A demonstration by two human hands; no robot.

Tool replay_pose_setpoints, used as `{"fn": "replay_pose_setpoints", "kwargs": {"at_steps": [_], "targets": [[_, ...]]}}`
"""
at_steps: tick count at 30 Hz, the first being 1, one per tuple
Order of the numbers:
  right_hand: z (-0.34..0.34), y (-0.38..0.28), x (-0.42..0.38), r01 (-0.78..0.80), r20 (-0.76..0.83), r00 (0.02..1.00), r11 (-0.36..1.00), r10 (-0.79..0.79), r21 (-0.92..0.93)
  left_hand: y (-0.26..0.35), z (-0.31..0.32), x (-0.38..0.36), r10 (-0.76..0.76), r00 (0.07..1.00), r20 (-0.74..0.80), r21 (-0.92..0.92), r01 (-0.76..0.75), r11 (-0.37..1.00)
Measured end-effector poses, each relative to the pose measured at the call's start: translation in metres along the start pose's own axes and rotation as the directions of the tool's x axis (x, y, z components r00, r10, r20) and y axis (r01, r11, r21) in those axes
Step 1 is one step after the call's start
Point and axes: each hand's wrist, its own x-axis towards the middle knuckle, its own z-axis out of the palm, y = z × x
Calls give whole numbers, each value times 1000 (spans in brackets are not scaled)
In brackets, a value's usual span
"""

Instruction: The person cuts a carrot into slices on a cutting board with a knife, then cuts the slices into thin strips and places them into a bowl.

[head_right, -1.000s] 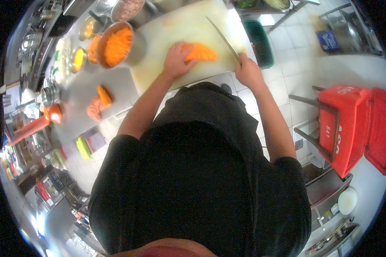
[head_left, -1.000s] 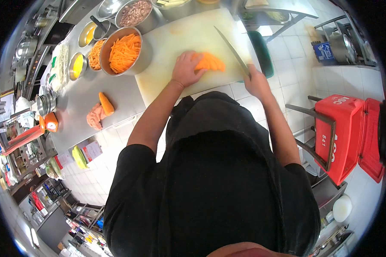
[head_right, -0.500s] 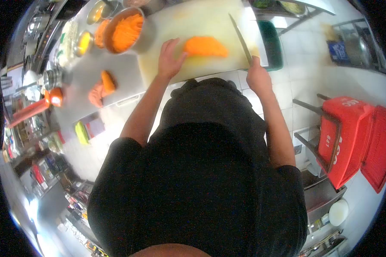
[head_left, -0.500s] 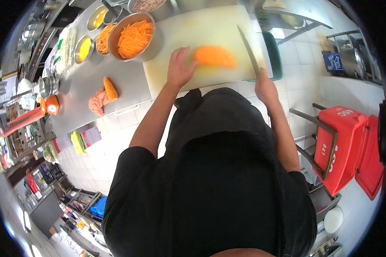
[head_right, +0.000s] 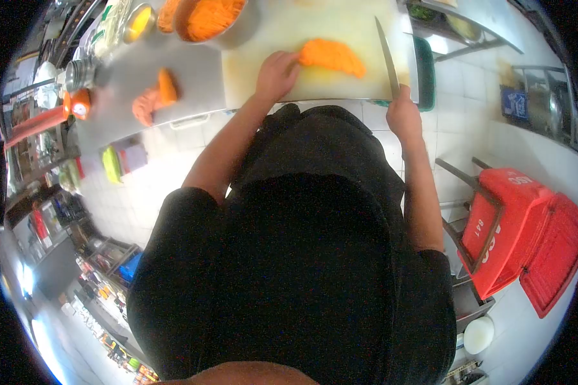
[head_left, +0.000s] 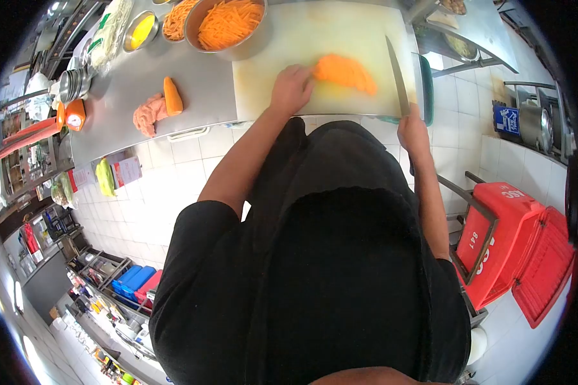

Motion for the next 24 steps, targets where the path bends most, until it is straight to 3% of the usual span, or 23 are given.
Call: {"fn": "replay_pose_setpoints", "kwargs": {"at_steps": [14,17,24], "targets": [[10,8,-1,0,-58,998,998,4,66,4,1,12,-171,985,40,-32,172,985],[8,6,-1,-13,-41,999,998,16,63,3,6,11,-104,991,-79,-42,101,994],[3,7,3,11,-26,1000,999,-9,52,7,10,28,146,978,-150,-15,-149,989]]}}
